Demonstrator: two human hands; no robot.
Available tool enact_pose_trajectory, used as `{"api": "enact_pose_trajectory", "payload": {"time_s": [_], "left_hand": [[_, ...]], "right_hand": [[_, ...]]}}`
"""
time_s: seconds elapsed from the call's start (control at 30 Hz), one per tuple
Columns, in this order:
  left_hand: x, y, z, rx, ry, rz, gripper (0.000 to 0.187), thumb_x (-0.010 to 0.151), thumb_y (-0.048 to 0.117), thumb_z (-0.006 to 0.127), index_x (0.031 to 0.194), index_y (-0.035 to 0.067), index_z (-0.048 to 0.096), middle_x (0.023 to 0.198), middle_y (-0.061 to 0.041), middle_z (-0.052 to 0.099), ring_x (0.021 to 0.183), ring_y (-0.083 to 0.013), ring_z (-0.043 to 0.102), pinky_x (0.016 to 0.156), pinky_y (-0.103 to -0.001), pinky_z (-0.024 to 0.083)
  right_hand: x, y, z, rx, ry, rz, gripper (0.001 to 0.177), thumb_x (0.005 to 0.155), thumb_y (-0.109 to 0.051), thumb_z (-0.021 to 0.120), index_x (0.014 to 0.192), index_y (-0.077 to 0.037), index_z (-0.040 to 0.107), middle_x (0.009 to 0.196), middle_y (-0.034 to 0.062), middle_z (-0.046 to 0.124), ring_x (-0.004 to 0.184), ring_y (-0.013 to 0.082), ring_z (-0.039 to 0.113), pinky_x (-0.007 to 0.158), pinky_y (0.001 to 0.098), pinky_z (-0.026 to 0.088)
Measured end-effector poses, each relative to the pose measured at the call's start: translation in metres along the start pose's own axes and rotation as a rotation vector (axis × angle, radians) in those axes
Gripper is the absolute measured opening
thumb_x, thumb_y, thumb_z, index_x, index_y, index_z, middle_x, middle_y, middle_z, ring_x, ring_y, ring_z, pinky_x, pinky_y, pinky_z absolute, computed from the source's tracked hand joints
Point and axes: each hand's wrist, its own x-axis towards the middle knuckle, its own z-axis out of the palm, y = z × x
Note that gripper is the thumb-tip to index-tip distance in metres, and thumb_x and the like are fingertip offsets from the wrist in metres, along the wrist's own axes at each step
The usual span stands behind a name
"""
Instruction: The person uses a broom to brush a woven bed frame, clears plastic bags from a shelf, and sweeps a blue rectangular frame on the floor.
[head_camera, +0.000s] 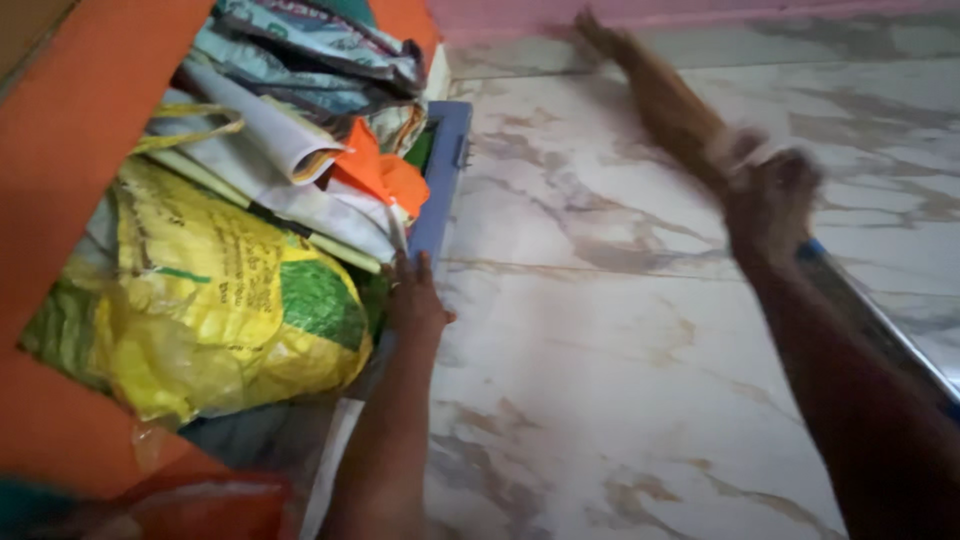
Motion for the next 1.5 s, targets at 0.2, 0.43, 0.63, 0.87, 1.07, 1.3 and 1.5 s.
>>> {"api": "enact_pose_trajectory", "payload": {"time_s": [0.2, 0.43, 0.63, 0.87, 1.07, 1.3, 1.5], "left_hand": [[-0.014, -0.001, -0.016, 0.013, -0.063, 0.071, 0.118, 0.069, 0.047, 0.091, 0.162, 0.017, 0.025, 0.169, -0.021, 0.015, 0.148, -0.0432, 0.029, 0.116, -0.065, 0.029], [-0.014, -0.029, 0.012, -0.143, 0.047, 0.177, 0.117, 0.066, 0.033, 0.090, 0.160, 0.008, 0.026, 0.164, -0.022, 0.021, 0.149, -0.0446, 0.032, 0.123, -0.051, 0.030], [-0.002, -0.027, 0.025, -0.141, -0.034, 0.129, 0.092, 0.083, 0.017, 0.067, 0.161, 0.012, 0.020, 0.168, -0.021, 0.015, 0.146, -0.0470, 0.026, 0.122, -0.053, 0.024], [-0.004, -0.023, 0.055, -0.019, 0.151, 0.213, 0.088, 0.084, 0.016, 0.058, 0.163, 0.005, 0.019, 0.168, -0.019, 0.020, 0.157, -0.0389, 0.024, 0.122, -0.061, 0.021], [-0.007, -0.014, 0.057, -0.221, 0.109, 0.049, 0.077, 0.088, 0.016, 0.056, 0.160, 0.019, 0.029, 0.172, -0.014, 0.021, 0.142, -0.0542, 0.031, 0.115, -0.065, 0.027], [-0.024, -0.006, 0.020, -0.251, 0.166, -0.014, 0.073, 0.085, 0.016, 0.060, 0.155, 0.024, 0.041, 0.167, -0.011, 0.026, 0.138, -0.0551, 0.037, 0.096, -0.077, 0.038], [-0.024, -0.003, 0.033, -0.193, 0.264, -0.001, 0.075, 0.088, 0.018, 0.062, 0.159, 0.021, 0.038, 0.165, -0.012, 0.032, 0.137, -0.0543, 0.040, 0.100, -0.076, 0.040]], "right_hand": [[0.024, 0.006, -0.014, -0.124, -0.196, 0.061, 0.044, 0.085, -0.023, 0.082, 0.127, -0.016, 0.070, 0.155, 0.0279, 0.036, 0.150, 0.0486, 0.033, 0.118, 0.0641, 0.031], [-0.006, -0.131, 0.030, 0.136, -0.579, -0.094, 0.041, 0.081, -0.031, 0.082, 0.119, -0.018, 0.073, 0.147, 0.0189, 0.047, 0.138, 0.0396, 0.040, 0.108, 0.0621, 0.037], [-0.014, -0.239, 0.051, 0.383, -0.695, -0.190, 0.049, 0.084, -0.031, 0.081, 0.128, -0.015, 0.067, 0.141, 0.0169, 0.054, 0.134, 0.0373, 0.048, 0.105, 0.0545, 0.045], [0.030, -0.371, 0.046, 0.730, -0.592, -0.219, 0.099, 0.075, -0.035, 0.090, 0.156, -0.013, 0.037, 0.149, 0.0239, 0.045, 0.136, 0.0446, 0.046, 0.110, 0.0529, 0.045], [0.089, -0.466, 0.019, 0.700, -0.621, -0.143, 0.141, 0.059, -0.043, 0.101, 0.161, -0.025, 0.007, 0.164, 0.0253, 0.010, 0.149, 0.0485, 0.023, 0.103, 0.0722, 0.034], [0.101, -0.490, 0.026, 0.651, -0.696, -0.102, 0.131, 0.058, -0.034, 0.099, 0.161, -0.037, 0.018, 0.158, 0.0294, 0.022, 0.133, 0.0557, 0.042, 0.096, 0.0645, 0.051], [0.107, -0.477, 0.037, 0.714, -0.695, -0.167, 0.126, 0.056, -0.026, 0.095, 0.159, -0.028, 0.022, 0.141, 0.0320, 0.038, 0.118, 0.0545, 0.056, 0.097, 0.0562, 0.054]]}}
